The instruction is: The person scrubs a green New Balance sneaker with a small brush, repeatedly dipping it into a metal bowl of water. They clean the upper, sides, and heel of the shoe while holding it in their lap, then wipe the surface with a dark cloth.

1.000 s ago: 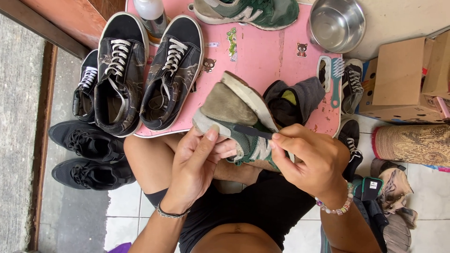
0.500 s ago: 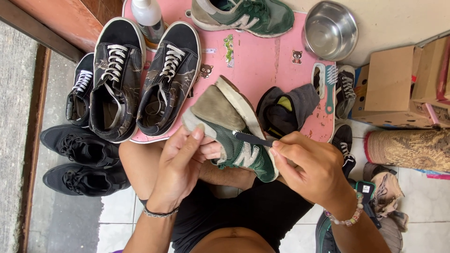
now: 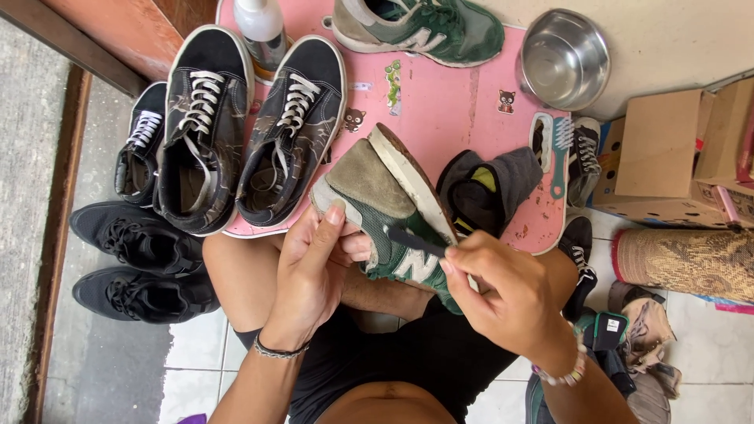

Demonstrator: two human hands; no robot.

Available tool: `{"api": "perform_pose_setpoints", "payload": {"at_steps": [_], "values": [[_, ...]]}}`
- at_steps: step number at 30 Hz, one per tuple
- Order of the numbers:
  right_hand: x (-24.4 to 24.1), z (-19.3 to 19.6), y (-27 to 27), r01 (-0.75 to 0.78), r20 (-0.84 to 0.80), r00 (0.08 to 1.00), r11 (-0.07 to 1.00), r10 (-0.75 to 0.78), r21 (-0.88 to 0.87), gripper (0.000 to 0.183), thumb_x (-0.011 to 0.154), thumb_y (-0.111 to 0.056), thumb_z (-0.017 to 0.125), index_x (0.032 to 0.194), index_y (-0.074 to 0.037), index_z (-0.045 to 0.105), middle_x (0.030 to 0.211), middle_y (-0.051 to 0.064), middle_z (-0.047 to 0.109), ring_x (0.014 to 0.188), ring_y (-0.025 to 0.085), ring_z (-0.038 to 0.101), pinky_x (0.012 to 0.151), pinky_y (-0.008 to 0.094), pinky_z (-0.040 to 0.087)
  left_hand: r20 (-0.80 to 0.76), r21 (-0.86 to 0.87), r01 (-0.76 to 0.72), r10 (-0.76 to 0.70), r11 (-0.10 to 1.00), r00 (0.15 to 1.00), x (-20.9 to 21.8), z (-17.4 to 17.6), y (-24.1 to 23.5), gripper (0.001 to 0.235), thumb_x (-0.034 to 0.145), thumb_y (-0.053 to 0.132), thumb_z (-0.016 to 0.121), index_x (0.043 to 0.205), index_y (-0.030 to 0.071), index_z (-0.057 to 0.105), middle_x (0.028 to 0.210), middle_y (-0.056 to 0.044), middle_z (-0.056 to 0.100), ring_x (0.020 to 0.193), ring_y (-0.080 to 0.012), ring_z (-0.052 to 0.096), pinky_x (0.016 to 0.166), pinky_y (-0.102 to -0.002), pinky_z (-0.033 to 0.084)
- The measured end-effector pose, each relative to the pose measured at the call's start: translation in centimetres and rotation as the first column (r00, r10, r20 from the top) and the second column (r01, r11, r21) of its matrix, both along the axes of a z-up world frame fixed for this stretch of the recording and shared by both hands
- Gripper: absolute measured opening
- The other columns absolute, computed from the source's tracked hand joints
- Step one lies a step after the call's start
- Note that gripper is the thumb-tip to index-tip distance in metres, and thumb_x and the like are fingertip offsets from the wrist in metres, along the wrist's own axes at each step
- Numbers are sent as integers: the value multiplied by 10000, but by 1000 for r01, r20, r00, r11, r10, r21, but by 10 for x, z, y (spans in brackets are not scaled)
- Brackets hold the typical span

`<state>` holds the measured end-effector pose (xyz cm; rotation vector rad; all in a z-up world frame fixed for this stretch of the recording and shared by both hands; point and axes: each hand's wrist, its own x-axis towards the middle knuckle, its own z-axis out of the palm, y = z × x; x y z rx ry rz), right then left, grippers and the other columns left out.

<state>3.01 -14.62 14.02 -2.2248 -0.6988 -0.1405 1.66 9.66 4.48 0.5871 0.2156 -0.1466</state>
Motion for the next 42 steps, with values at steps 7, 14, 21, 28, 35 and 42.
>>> {"api": "perform_pose_setpoints", "payload": {"at_steps": [7,14,21,28,35,42], "values": [[6,6,-4,74,44,996,994,-71,-74,210,883,159,845,976,26,712,952,67,800,529,78,475,479,252,357,70,-52,36,-32,998,997,3,7,-7,222,1233,139,567,1336,-46,634,1068,-102,731,820,-105,674,766,-250,581],[10,10,-9,18,25,1000,994,-15,-105,170,837,113,872,919,26,752,880,86,819,450,73,491,410,241,328,2,59,10,-10,998,1000,9,3,-5,242,1215,178,594,1349,-18,645,1024,-56,685,779,-78,677,688,-213,553],[12,16,-18,14,4,1000,991,-14,-134,205,833,141,823,1000,59,738,974,122,809,502,127,501,461,277,390,24,107,34,-36,994,999,11,9,-9,237,1215,185,596,1290,-32,654,1034,-83,727,755,-67,670,663,-202,542],[13,3,-32,-116,-16,993,986,115,-116,170,838,124,848,885,10,731,868,99,800,435,60,474,352,203,331,1,156,55,-56,986,998,11,6,-15,229,1203,211,621,1241,-7,679,1013,-59,710,756,-77,660,662,-209,526],[10,11,-29,-49,106,992,978,72,-204,214,831,129,861,832,-26,713,797,49,766,443,74,448,398,260,312,14,199,49,-53,979,998,15,8,-20,266,1197,224,629,1301,-15,680,1064,-69,735,780,-86,681,695,-217,558],[27,9,-62,4,-108,994,997,-12,-72,135,859,57,820,936,-46,777,900,49,845,482,54,491,434,223,342,4,232,54,-57,971,998,25,8,-23,282,1201,217,620,1333,-19,701,1063,-75,760,765,-74,681,682,-205,555]]}}
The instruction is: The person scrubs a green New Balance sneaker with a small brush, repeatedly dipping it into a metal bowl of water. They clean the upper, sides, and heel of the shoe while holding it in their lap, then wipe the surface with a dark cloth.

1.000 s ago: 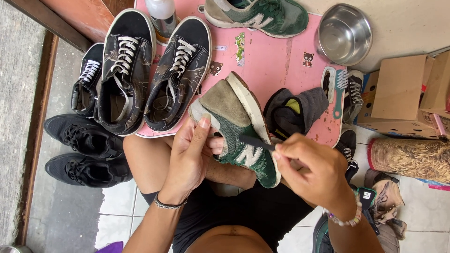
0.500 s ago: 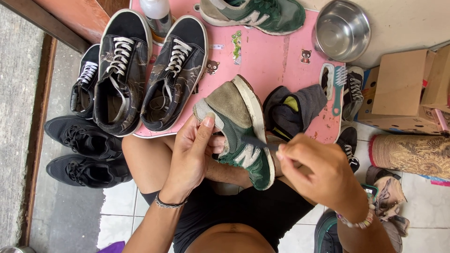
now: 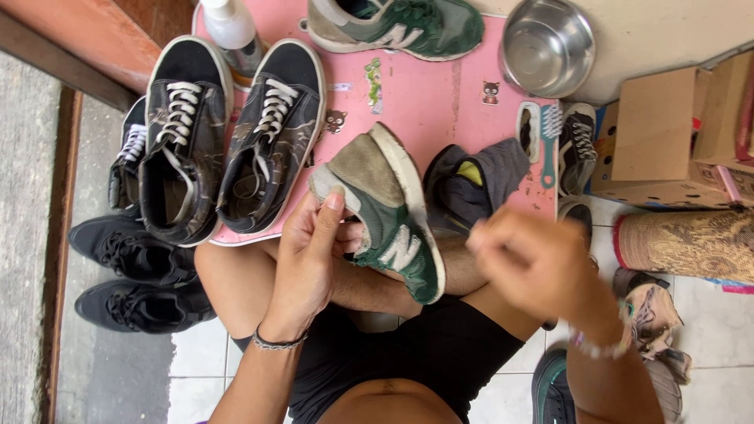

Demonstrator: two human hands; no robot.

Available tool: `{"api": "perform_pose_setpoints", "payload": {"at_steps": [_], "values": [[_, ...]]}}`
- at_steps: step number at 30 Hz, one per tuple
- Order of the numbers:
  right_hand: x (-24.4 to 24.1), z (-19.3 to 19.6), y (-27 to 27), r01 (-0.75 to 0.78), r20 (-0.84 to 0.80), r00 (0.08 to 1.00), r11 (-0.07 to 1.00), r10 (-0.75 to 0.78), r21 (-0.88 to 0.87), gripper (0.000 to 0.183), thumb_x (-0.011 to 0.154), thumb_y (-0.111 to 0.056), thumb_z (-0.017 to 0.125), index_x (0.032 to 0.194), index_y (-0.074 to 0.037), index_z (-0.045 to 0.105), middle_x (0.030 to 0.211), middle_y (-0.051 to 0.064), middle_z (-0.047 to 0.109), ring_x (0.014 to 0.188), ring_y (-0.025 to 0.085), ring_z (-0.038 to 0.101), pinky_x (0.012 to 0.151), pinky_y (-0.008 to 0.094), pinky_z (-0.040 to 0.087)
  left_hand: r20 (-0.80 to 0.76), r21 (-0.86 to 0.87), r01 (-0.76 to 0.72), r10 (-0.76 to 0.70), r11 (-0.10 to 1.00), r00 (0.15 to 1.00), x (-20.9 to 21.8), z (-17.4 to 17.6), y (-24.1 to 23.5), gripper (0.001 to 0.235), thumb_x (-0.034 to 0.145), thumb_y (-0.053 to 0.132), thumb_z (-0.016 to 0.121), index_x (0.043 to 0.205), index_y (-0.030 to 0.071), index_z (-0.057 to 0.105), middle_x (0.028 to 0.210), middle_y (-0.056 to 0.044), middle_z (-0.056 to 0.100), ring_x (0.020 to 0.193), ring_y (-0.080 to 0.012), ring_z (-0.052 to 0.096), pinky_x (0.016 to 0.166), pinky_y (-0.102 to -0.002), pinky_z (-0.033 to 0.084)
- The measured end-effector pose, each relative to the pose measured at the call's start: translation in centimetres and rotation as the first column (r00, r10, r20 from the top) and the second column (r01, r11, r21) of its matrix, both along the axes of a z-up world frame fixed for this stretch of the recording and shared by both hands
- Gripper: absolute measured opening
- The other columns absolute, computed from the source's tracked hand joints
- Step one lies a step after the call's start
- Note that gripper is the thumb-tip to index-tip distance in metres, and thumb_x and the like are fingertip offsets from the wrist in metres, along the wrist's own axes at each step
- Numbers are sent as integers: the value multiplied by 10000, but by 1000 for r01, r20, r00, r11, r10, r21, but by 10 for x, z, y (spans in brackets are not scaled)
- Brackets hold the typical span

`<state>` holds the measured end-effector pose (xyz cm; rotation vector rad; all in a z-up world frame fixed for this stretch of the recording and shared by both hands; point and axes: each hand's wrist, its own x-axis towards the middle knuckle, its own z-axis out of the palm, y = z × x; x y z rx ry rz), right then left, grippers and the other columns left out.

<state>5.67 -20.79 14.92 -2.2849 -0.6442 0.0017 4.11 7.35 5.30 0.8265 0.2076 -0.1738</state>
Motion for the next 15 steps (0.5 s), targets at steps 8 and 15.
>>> {"api": "perform_pose_setpoints", "payload": {"at_steps": [8,15], "values": [[173,-121,-134,527,321,829,833,-458,-171,183,1158,65,729,1177,-34,577,909,69,556,869,257,563,747,427,485,-84,-30,-4,1,1000,996,1,-14,-16,284,1182,235,650,1337,3,701,1082,-59,719,856,-105,725,741,-218,575],[252,-177,-152,559,419,806,771,-418,-305,205,1086,12,773,1082,-135,631,852,25,579,972,293,550,1000,447,339,-95,-43,1,-6,999,995,2,-15,-31,321,1180,245,652,1381,7,732,1084,-67,764,867,-100,731,761,-206,569]]}}
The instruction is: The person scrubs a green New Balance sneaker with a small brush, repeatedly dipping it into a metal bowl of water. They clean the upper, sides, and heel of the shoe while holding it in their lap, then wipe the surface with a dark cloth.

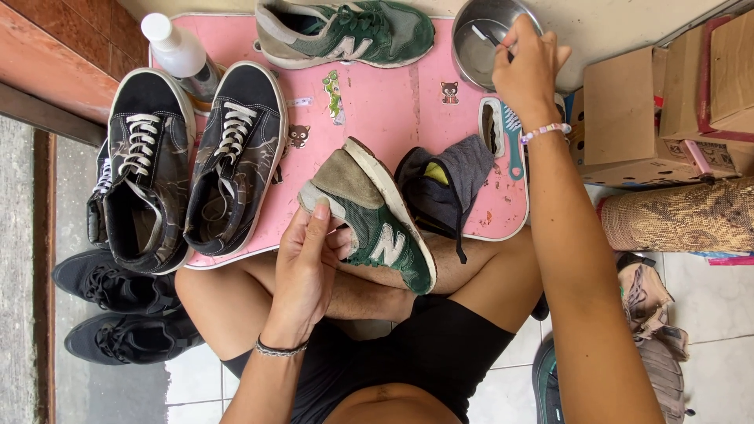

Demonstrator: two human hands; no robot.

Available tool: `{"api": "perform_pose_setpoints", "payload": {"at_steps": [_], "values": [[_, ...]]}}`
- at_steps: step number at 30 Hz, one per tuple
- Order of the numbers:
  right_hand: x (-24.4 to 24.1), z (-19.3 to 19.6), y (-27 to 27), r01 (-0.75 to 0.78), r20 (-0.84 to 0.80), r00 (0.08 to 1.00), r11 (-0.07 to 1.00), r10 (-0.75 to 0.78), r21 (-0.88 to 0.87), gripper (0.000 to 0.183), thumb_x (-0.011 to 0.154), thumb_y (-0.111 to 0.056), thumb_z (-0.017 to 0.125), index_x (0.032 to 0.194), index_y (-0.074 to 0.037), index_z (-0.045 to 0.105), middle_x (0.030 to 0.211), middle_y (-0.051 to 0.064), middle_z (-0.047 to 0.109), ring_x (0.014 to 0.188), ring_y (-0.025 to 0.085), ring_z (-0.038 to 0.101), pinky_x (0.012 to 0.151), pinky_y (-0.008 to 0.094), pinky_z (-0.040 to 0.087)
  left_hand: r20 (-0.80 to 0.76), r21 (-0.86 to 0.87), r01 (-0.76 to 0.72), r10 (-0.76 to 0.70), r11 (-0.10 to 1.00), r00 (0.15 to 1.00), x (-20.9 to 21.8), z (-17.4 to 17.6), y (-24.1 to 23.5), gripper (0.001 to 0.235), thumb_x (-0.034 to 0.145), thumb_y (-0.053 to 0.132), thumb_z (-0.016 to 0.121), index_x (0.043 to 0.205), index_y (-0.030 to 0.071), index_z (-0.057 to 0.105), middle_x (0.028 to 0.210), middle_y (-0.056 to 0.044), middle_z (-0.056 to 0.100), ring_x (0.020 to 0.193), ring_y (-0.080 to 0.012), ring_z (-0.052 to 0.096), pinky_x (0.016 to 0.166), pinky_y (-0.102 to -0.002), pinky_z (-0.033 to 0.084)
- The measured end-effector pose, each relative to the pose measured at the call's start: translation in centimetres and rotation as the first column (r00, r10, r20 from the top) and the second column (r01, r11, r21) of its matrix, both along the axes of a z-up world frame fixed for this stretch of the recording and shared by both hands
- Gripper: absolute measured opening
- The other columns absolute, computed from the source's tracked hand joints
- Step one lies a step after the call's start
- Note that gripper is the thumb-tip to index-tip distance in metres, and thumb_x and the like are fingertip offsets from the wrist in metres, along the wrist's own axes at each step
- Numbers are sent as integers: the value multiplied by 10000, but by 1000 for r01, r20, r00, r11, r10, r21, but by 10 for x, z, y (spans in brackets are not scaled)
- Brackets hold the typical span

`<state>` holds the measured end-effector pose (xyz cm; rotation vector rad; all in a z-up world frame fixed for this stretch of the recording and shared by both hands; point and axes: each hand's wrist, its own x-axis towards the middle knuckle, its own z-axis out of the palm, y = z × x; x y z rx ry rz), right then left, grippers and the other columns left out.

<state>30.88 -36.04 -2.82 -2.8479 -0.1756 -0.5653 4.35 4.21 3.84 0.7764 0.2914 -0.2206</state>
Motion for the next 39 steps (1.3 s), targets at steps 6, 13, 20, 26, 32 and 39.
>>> {"api": "perform_pose_setpoints", "payload": {"at_steps": [6,13,20,26,32,39], "values": [[13,-20,5,-41,55,998,999,40,17,210,1088,-13,784,1084,-149,624,861,11,583,1007,299,518,972,453,303,-71,12,-65,66,998,995,5,-13,2,254,1170,259,678,1285,41,740,1045,-42,728,858,-110,729,743,-213,554],[14,-22,5,-26,42,999,1000,26,14,211,1075,-10,779,1077,-145,616,870,22,588,1015,306,521,965,460,314,44,111,-24,19,994,999,12,-8,1,377,1116,163,741,1478,77,683,1040,9,743,873,-50,676,822,-216,552],[16,-23,4,-27,34,999,1000,27,-2,229,1068,0,787,1082,-153,617,825,16,594,1014,310,528,980,475,309,82,53,-32,27,998,996,13,-15,1,316,1046,-60,775,1324,10,641,1040,-28,721,873,-72,664,837,-205,546],[3,-5,8,-24,51,998,999,22,43,206,1076,0,769,1094,-155,635,886,9,605,1019,281,511,970,444,295,13,0,-41,41,999,999,12,-17,0,212,1054,-34,791,1243,16,708,1042,-48,800,859,-62,704,791,-183,542],[-47,15,18,-27,100,995,998,22,48,192,1101,20,749,1189,-113,642,862,-5,635,960,244,527,982,416,308,-8,40,-57,57,998,998,8,-18,-1,125,1048,-10,813,1166,1,772,930,5,768,745,-21,611,696,-154,456],[-105,10,23,38,62,997,994,-45,107,141,1121,-7,732,1205,-63,635,928,47,612,961,281,512,973,429,319,82,-7,-86,87,996,993,10,-14,-3,118,1050,-17,813,1161,18,792,925,9,767,775,-34,629,743,-169,501]]}}
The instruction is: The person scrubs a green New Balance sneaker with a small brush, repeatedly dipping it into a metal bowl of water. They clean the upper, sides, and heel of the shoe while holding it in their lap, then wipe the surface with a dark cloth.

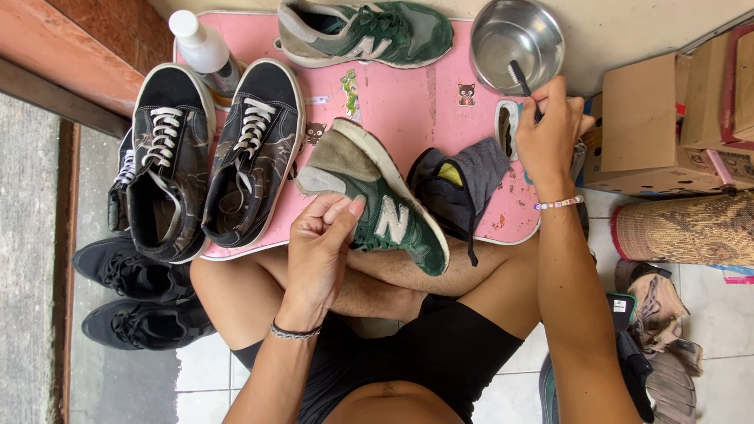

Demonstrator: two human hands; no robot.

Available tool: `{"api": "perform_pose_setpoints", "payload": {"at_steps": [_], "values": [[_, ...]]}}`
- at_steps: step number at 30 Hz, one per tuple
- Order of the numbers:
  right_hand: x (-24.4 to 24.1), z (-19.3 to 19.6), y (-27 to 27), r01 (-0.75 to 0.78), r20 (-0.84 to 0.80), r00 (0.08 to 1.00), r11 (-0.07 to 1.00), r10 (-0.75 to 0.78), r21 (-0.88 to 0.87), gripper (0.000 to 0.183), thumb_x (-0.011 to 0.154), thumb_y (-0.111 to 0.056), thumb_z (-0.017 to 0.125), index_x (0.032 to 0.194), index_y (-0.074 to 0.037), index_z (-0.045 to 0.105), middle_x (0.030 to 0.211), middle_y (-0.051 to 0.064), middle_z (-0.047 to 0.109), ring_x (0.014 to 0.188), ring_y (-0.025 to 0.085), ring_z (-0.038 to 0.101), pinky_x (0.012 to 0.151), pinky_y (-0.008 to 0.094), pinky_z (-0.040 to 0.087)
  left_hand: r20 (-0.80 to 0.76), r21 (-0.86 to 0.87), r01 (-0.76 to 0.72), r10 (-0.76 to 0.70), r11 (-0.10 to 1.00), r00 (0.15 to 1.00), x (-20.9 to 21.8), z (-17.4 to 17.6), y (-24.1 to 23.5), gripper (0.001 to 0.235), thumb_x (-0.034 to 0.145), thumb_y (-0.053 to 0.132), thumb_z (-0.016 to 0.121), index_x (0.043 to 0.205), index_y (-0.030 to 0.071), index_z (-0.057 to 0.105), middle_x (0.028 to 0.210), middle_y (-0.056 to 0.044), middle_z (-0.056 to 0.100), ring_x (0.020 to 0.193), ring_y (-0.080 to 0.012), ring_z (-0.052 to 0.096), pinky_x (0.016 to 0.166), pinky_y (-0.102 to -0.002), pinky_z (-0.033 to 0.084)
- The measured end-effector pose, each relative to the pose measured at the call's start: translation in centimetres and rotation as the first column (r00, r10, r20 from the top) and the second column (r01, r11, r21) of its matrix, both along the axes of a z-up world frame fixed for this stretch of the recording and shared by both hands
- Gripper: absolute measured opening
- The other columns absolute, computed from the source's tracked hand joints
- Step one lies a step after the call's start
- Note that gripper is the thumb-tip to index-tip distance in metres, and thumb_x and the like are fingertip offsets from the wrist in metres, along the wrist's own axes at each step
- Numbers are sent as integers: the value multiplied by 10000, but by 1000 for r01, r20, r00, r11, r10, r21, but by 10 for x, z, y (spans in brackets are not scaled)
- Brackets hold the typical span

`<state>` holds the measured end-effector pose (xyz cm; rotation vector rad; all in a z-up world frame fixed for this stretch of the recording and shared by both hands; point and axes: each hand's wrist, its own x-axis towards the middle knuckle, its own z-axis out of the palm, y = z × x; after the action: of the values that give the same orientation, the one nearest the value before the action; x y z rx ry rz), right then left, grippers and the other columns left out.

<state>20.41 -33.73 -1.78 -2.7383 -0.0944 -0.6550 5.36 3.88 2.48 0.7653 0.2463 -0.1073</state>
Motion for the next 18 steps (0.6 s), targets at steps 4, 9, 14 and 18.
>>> {"api": "perform_pose_setpoints", "payload": {"at_steps": [4,9,14,18], "values": [[-18,21,18,-5,34,999,998,3,64,128,1140,23,708,1207,-50,626,932,43,565,969,275,502,980,436,338,2,-15,-14,14,1000,1000,-1,2,-6,180,1051,-22,815,1227,3,788,1039,-45,830,877,-54,723,799,-172,568],[-98,91,100,-242,-5,953,771,303,589,84,1194,8,698,1156,-47,647,891,110,675,741,211,577,747,362,468,-14,269,-84,91,959,996,-3,5,-12,123,1080,32,804,1200,6,819,946,24,830,786,66,603,763,-125,566],[-153,112,136,-457,-17,852,761,523,461,148,959,29,813,923,-111,780,769,21,746,490,183,593,495,291,497,24,365,-37,31,930,999,0,6,-7,158,1093,64,793,1239,15,831,992,27,825,885,48,586,834,-151,582],[-148,104,135,-594,71,790,731,609,337,182,947,121,751,890,-51,750,752,86,714,465,165,580,446,292,516,81,408,9,-46,913,996,-3,3,-5,174,1094,46,781,1251,-5,839,1061,-37,865,995,-9,612,944,-248,634]]}}
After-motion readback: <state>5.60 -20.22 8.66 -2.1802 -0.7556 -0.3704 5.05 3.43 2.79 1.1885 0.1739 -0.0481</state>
